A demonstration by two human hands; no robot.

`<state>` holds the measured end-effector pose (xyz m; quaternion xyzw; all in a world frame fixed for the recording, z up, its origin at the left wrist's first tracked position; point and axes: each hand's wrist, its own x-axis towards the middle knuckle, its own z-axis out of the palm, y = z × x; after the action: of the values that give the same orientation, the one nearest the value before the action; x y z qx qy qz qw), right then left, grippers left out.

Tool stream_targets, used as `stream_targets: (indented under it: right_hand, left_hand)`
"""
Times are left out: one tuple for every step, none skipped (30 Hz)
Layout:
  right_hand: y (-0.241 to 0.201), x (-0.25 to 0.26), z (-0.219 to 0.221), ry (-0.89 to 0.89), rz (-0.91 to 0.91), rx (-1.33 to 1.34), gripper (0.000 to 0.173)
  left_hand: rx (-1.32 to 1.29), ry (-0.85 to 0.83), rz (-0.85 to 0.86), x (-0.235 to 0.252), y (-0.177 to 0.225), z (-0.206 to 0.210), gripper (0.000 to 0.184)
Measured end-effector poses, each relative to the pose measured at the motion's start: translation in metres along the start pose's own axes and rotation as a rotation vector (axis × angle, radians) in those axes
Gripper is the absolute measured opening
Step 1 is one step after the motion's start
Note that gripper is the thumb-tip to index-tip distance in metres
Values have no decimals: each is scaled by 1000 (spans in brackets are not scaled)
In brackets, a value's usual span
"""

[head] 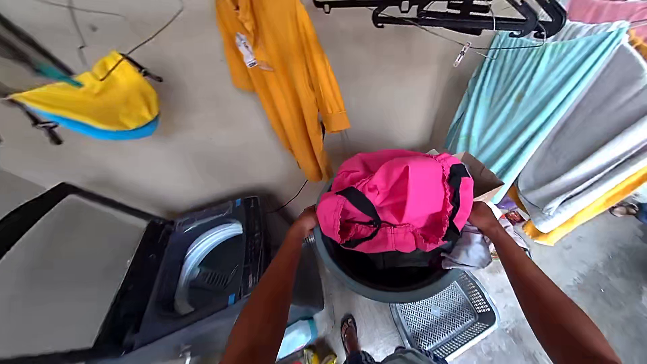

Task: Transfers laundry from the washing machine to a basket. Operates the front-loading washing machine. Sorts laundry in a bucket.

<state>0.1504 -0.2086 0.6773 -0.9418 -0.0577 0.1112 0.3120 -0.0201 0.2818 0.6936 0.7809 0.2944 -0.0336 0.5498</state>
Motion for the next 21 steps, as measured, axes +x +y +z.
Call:
stream_targets:
  right_hand:
    - [-4, 3, 0, -25, 31, 17, 48]
    - [-8, 5, -1, -56, 56, 35, 48]
    - [-12, 5, -4, -79, 75, 54, 48]
    - [-18, -2, -9, -66, 84, 82, 46]
    - [-29, -16, -18, 0, 73, 140, 44]
    - [-41, -33, -29, 96, 43, 237, 45]
    - [-53, -53, -37, 181, -17, 349, 50]
    - [-66, -72, -39, 228, -97, 432, 64]
    - [-82, -86, -34, 251, -158, 446, 91]
    - [-100, -93, -22, 247, -184, 390, 123]
    - [-119, -93, -4, 255, -172, 265, 148]
    - [-137, -87, 19, 267, -147, 89, 158]
    - [-152, -75, 40, 235, -121, -89, 148]
    - [-166, -62, 54, 189, -90, -235, 119]
    - [-182, -51, 60, 150, -55, -310, 85]
    - [-198, -45, 59, 152, -52, -343, 58]
    - [-217, -45, 51, 198, -86, -350, 40]
    - [-239, -53, 40, 273, -165, -355, 30]
    - [-264, -64, 30, 352, -268, -348, 25]
    - [-288, -76, 23, 434, -406, -331, 21]
    - [-311, -89, 21, 484, -545, -302, 19]
  left_hand:
    - [10, -21, -9, 10, 0, -1, 31]
    - [28, -53, -16, 19, 2, -5, 32]
    - [60, -95, -24, 27, 3, -10, 33]
    - [88, -141, -36, 33, 5, -15, 34]
    - [110, -185, -44, 39, 6, -19, 35]
    - [112, -227, -48, 42, 5, -23, 37]
    - [107, -265, -43, 43, 3, -26, 40]
    - [94, -290, -20, 43, 0, -29, 42]
    - [74, -306, 23, 43, -4, -31, 48]
    - [47, -313, 83, 43, -11, -31, 57]
    - [19, -318, 159, 43, -19, -30, 71]
    - [-7, -328, 249, 44, -26, -29, 87]
    - [-26, -333, 353, 45, -32, -28, 103]
    - [-28, -321, 459, 47, -36, -27, 114]
    - [-17, -309, 535, 47, -40, -27, 122]
    - [1, -311, 583, 48, -43, -28, 127]
    - [22, -304, 620, 49, -44, -28, 124]
    - [54, -269, 660, 48, -46, -27, 107]
    - [110, -220, 685, 44, -48, -27, 92]
    - [190, -163, 689, 35, -51, -31, 81]
    - [296, -110, 679, 21, -54, -39, 71]
